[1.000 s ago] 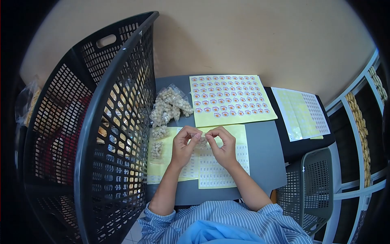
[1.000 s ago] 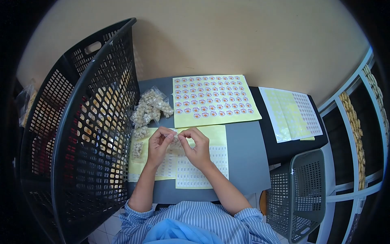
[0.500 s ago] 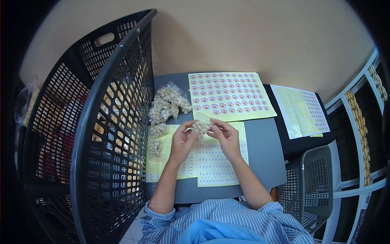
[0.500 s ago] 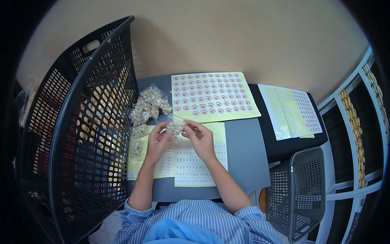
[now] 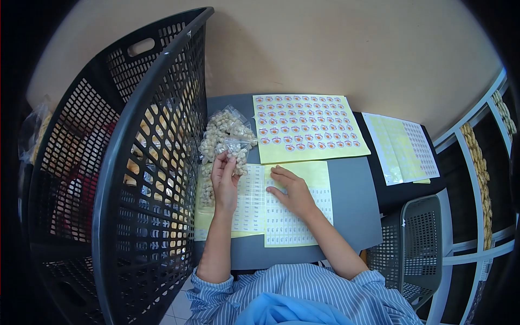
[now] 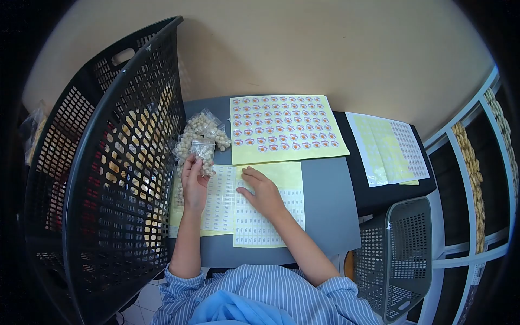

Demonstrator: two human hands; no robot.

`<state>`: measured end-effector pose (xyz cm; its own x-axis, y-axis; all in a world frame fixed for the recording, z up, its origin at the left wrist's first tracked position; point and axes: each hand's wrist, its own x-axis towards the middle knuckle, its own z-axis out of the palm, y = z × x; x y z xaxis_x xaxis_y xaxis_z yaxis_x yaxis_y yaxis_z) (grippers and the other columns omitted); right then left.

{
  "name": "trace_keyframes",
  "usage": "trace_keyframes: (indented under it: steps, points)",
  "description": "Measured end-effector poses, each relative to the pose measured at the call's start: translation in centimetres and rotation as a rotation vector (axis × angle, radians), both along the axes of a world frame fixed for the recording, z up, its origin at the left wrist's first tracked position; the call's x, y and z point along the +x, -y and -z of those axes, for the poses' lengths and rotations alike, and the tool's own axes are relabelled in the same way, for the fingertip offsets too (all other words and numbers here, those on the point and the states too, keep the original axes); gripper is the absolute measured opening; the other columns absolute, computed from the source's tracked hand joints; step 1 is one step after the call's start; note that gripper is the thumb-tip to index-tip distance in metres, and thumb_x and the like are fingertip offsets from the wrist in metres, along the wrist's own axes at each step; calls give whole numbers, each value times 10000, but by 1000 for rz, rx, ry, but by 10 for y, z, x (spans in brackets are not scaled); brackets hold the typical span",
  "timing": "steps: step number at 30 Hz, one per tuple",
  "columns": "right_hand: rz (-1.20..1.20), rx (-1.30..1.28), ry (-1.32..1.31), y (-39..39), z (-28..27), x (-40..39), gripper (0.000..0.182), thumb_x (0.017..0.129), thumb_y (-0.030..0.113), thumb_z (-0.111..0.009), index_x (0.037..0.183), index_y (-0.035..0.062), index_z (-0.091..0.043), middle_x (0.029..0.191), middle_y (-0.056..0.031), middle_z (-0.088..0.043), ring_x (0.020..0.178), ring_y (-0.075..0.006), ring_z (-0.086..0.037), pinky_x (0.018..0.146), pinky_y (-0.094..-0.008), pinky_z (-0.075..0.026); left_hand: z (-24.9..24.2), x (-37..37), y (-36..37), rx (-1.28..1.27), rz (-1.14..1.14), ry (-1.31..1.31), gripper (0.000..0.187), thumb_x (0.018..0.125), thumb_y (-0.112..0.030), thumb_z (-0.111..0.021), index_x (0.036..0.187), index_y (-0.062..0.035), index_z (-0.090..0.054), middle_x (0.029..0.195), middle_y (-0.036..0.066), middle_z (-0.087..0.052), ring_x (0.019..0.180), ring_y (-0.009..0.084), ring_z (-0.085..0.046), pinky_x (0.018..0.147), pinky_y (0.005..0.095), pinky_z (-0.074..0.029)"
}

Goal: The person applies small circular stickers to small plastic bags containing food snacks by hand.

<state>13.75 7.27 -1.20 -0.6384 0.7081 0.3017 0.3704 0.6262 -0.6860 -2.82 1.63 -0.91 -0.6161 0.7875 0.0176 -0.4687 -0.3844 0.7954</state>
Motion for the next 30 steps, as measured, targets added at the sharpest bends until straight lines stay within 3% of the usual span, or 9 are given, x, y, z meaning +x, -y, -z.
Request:
trace_keyframes:
  steps: [16, 30]
  points:
    - [23, 1, -119, 0, 3, -2, 184, 711, 90, -645, 874, 10, -614, 989, -140, -597, 966, -264, -561, 798, -327, -463, -2, 1, 1, 21, 21, 18, 225, 848, -66, -453, 1069, -36, -419, 942, 53, -543, 813, 119, -556, 687, 248, -470]
    - [31, -19, -150, 0, 1, -3, 131, 712, 35, -634, 829, -7, -596, 914, -144, -616, 977, -271, -563, 792, -322, -467, -7, 7, 1, -57, 63, -46, 217, 840, -87, -482, 1054, -62, -460, 922, -9, -543, 753, 41, -521, 584, 183, -430]
